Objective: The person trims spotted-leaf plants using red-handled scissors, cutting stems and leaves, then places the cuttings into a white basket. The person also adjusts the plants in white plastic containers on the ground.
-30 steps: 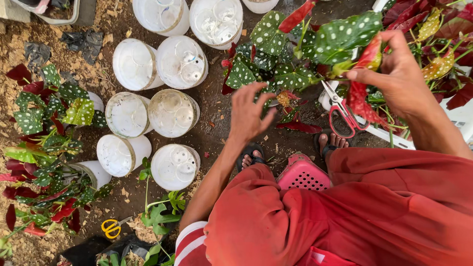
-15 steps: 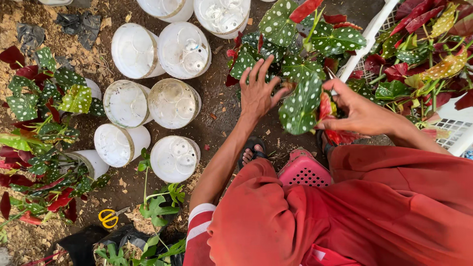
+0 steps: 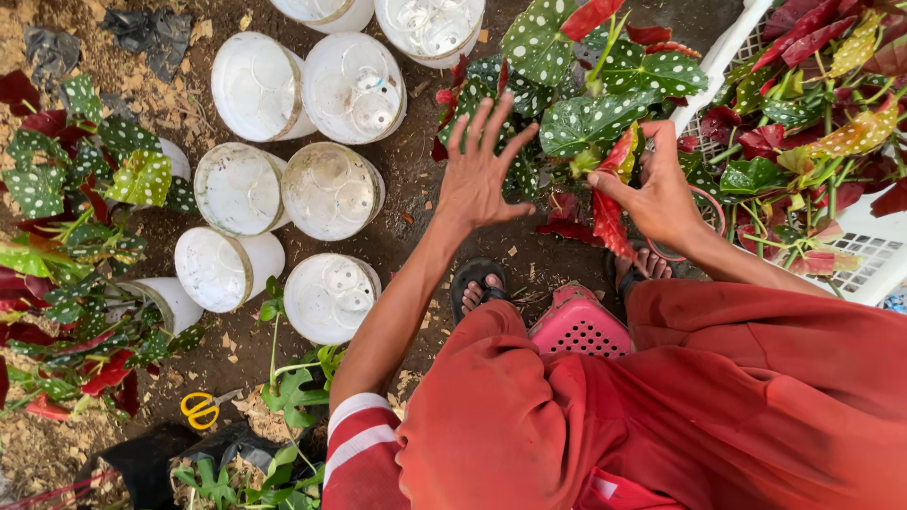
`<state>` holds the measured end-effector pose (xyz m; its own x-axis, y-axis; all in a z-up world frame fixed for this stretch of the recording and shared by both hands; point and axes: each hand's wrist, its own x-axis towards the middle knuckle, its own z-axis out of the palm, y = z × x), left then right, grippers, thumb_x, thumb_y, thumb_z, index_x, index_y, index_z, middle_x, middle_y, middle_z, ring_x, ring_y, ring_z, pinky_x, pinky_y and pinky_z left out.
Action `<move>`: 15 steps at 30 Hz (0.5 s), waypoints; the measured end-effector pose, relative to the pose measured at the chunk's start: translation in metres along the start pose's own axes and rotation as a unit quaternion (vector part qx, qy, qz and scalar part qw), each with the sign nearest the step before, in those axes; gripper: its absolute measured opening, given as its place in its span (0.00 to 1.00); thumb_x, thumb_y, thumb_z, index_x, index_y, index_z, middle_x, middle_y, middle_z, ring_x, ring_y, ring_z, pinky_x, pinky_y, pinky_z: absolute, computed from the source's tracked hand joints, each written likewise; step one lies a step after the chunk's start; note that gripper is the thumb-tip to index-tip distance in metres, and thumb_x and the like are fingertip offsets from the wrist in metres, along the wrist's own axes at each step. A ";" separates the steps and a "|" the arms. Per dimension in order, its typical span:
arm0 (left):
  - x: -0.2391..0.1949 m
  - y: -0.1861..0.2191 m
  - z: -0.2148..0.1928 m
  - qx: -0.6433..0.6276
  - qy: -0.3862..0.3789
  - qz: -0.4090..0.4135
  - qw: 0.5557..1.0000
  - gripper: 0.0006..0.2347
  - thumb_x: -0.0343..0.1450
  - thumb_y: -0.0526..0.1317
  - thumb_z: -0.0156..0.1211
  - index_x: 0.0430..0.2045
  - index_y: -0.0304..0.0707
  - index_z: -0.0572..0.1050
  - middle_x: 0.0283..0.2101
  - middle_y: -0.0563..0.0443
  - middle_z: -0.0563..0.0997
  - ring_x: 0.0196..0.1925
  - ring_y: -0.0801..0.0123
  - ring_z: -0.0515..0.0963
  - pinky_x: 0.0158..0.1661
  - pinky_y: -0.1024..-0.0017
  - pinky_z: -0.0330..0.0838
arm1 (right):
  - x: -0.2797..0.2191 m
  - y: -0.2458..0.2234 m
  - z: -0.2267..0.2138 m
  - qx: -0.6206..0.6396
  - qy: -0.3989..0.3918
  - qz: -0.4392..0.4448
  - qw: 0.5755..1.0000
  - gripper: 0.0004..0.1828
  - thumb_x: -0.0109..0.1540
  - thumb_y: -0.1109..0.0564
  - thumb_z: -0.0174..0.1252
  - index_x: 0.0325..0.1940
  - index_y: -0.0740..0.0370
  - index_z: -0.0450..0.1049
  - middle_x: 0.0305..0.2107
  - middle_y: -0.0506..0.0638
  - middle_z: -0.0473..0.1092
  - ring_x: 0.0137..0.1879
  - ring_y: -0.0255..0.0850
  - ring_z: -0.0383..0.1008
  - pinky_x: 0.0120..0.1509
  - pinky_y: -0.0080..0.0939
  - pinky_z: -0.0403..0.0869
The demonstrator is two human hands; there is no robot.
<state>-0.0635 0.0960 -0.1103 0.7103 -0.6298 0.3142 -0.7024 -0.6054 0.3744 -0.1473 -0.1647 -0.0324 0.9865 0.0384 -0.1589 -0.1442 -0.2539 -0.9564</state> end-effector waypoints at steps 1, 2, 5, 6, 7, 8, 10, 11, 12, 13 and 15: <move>-0.003 0.004 -0.002 0.037 -0.043 -0.007 0.998 0.44 0.51 0.68 0.71 0.64 0.54 0.72 0.77 0.42 0.43 0.78 0.48 0.42 0.71 0.46 0.36 | -0.002 0.000 0.001 -0.003 -0.003 -0.013 1.000 0.28 0.68 0.66 0.62 0.60 0.61 0.49 0.53 0.56 0.70 0.55 0.37 0.73 0.55 0.38 0.75; -0.005 0.007 -0.003 0.074 -0.086 -0.013 0.994 0.40 0.53 0.64 0.73 0.63 0.58 0.71 0.77 0.44 0.43 0.78 0.50 0.42 0.71 0.48 0.37 | -0.003 -0.001 0.003 0.002 0.002 -0.016 1.000 0.29 0.69 0.66 0.62 0.61 0.61 0.49 0.53 0.57 0.69 0.56 0.37 0.73 0.57 0.38 0.74; -0.003 0.005 -0.006 0.102 -0.143 -0.037 0.984 0.30 0.59 0.59 0.75 0.57 0.62 0.74 0.78 0.51 0.45 0.79 0.54 0.44 0.73 0.50 0.39 | -0.004 -0.005 0.006 0.032 0.015 -0.021 0.999 0.29 0.70 0.66 0.62 0.61 0.61 0.47 0.53 0.58 0.69 0.57 0.39 0.73 0.60 0.39 0.75; -0.003 0.003 -0.006 0.096 -0.152 -0.047 0.983 0.26 0.61 0.57 0.75 0.54 0.62 0.76 0.79 0.53 0.46 0.80 0.55 0.44 0.73 0.50 0.40 | -0.005 -0.006 0.005 0.054 0.017 -0.013 0.998 0.29 0.69 0.66 0.61 0.61 0.61 0.47 0.54 0.58 0.69 0.58 0.40 0.74 0.61 0.40 0.76; -0.002 -0.002 -0.006 0.079 -0.142 -0.037 0.986 0.23 0.61 0.55 0.75 0.51 0.63 0.78 0.78 0.53 0.47 0.79 0.55 0.46 0.72 0.50 0.42 | -0.006 -0.007 0.004 0.075 0.018 -0.005 0.997 0.29 0.69 0.66 0.61 0.61 0.60 0.46 0.54 0.57 0.69 0.60 0.40 0.75 0.61 0.40 0.78; -0.001 -0.007 -0.006 0.061 -0.132 -0.027 0.989 0.21 0.62 0.53 0.75 0.49 0.64 0.79 0.77 0.54 0.48 0.78 0.55 0.47 0.71 0.49 0.43 | -0.008 -0.008 0.003 0.081 0.013 -0.009 0.997 0.29 0.70 0.67 0.60 0.61 0.60 0.46 0.55 0.58 0.69 0.60 0.41 0.75 0.62 0.40 0.78; 0.001 -0.016 -0.005 0.036 -0.099 -0.015 0.994 0.16 0.63 0.50 0.75 0.44 0.63 0.82 0.76 0.54 0.50 0.76 0.55 0.50 0.70 0.49 0.46 | -0.010 -0.008 0.000 0.092 0.007 -0.018 0.996 0.29 0.70 0.67 0.59 0.62 0.60 0.45 0.55 0.58 0.71 0.61 0.42 0.75 0.63 0.39 0.77; 0.003 -0.019 -0.004 0.030 -0.076 -0.012 0.997 0.14 0.64 0.50 0.75 0.42 0.61 0.83 0.76 0.54 0.52 0.76 0.56 0.51 0.69 0.49 0.47 | -0.011 -0.008 0.000 0.087 0.001 -0.025 0.996 0.29 0.70 0.68 0.59 0.62 0.60 0.45 0.55 0.58 0.71 0.61 0.42 0.75 0.62 0.39 0.77; 0.004 -0.020 -0.004 0.024 -0.052 -0.010 0.998 0.12 0.65 0.49 0.75 0.40 0.58 0.84 0.76 0.54 0.54 0.76 0.56 0.52 0.69 0.50 0.49 | -0.011 -0.007 0.001 0.081 -0.006 -0.033 0.996 0.29 0.70 0.68 0.59 0.62 0.60 0.45 0.54 0.59 0.71 0.60 0.42 0.75 0.62 0.39 0.77; 0.007 -0.020 -0.002 0.025 -0.052 -0.021 0.998 0.10 0.64 0.48 0.75 0.37 0.58 0.84 0.75 0.54 0.55 0.76 0.56 0.53 0.69 0.50 0.49 | -0.010 -0.006 0.002 0.075 -0.013 -0.040 0.996 0.29 0.70 0.68 0.59 0.62 0.60 0.45 0.54 0.59 0.71 0.60 0.42 0.75 0.61 0.39 0.77; 0.014 -0.019 -0.001 0.030 -0.050 -0.044 0.997 0.07 0.64 0.44 0.75 0.33 0.57 0.85 0.74 0.53 0.58 0.75 0.56 0.55 0.69 0.52 0.51 | -0.008 -0.002 0.006 0.075 -0.009 -0.018 0.997 0.29 0.69 0.67 0.59 0.61 0.60 0.45 0.51 0.57 0.71 0.55 0.40 0.75 0.54 0.38 0.77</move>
<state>-0.0400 0.0994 -0.1127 0.7634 -0.6164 0.1931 -0.6411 -0.6866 0.3430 -0.1551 -0.1586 -0.0310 0.9899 0.0635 -0.1264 -0.1193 -0.1047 -0.9873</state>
